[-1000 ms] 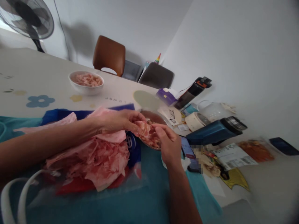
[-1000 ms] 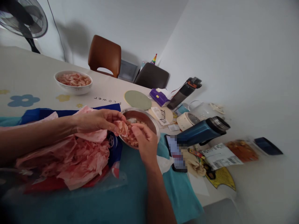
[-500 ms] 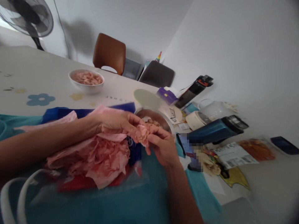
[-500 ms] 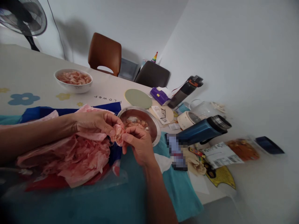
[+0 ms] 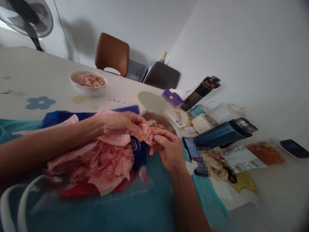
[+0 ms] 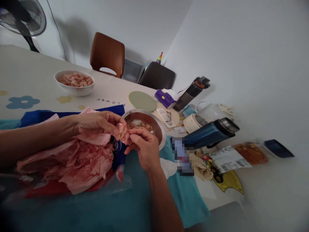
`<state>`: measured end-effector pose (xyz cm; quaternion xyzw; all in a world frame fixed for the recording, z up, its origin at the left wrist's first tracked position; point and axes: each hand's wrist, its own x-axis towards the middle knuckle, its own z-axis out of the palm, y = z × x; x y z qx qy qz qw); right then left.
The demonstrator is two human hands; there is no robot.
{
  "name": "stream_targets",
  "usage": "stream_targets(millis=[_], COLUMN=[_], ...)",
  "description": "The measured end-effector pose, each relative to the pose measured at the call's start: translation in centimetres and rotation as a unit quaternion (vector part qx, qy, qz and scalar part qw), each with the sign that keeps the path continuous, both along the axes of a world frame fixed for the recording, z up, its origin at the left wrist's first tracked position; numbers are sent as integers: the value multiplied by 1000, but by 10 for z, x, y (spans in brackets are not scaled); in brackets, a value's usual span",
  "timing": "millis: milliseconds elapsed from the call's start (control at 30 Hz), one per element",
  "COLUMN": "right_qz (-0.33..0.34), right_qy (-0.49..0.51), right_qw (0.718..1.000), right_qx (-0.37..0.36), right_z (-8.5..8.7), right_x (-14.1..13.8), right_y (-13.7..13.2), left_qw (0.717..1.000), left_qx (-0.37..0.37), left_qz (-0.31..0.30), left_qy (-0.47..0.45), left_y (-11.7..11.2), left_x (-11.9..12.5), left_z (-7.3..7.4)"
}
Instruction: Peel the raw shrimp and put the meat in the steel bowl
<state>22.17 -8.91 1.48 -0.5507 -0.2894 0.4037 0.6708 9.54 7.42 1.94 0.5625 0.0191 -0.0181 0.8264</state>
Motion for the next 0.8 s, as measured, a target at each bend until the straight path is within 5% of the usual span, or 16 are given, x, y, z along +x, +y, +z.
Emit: stream_targets(millis=[233,400,567,667,800], right_qz=[-134,-156,-222,-207,-187], right_qy=[-42,-77,-281,-371,-385], right_qw=[990,985,934,905,902], right_qx=[19,17,-13,-22,-47], right_z=[-1,-3,-9,-12,-13], right_x=[-4,1,20,30,35], right_y=[2,1,-2,-1,0], left_qw=[999,999,999,999,999], left_qx=[-12,-18,-28,-33,-33], left_qz=[33,35,34,32,31], left_qy=[-4,-9,6,11,12], left_y=[0,2,-1,-3,-4], left_x=[3,3,0,0,0], left_z=[-5,-6,2,5,6])
